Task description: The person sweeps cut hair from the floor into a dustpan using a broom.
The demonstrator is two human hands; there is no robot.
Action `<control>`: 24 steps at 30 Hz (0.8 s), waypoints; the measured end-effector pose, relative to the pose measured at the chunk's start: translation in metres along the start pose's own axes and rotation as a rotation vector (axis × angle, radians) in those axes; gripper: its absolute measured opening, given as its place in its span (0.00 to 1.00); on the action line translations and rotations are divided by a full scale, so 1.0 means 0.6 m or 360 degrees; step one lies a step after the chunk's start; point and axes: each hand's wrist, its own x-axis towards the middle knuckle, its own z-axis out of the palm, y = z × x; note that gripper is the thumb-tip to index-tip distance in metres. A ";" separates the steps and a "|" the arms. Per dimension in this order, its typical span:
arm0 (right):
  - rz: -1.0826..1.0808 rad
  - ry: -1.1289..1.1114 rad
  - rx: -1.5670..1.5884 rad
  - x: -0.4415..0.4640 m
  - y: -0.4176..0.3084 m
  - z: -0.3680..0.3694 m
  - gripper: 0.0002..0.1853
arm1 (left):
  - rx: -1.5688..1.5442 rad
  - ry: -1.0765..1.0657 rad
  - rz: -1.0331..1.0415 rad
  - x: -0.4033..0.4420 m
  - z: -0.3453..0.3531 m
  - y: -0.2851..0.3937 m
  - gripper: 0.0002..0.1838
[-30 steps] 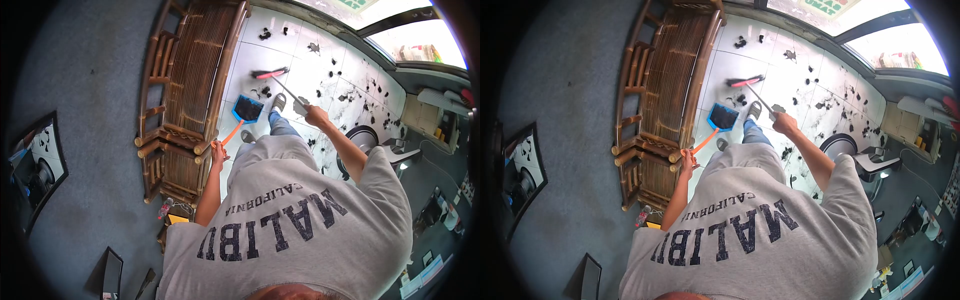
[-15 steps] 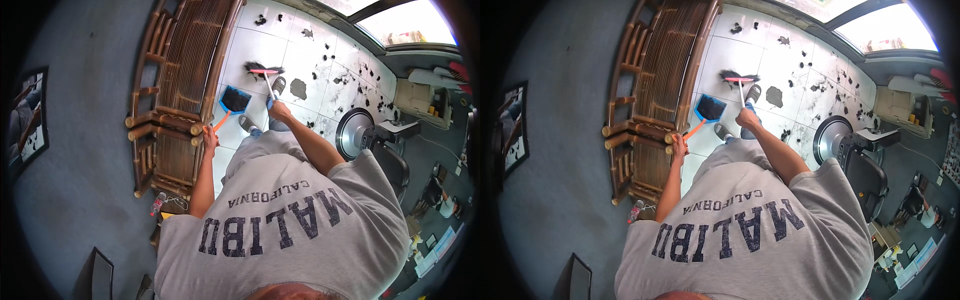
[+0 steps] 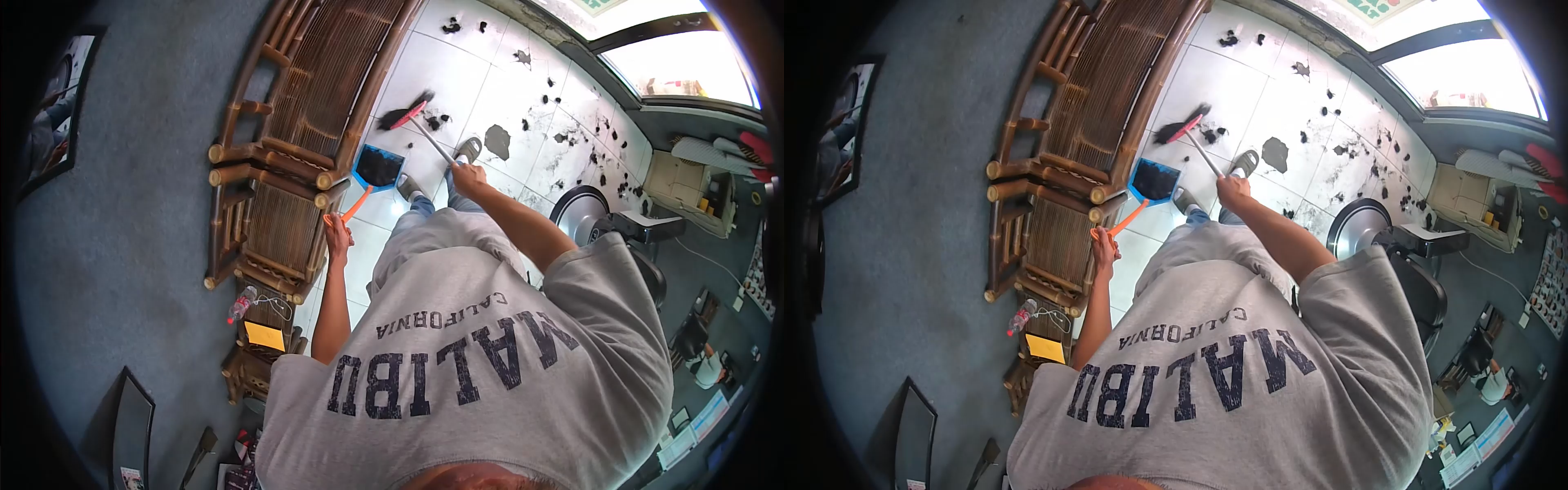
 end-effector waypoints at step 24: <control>0.0040 -0.0204 -0.0653 -0.173 0.423 -0.070 0.32 | 0.0236 -0.0171 -0.0036 0.092 0.083 0.093 0.29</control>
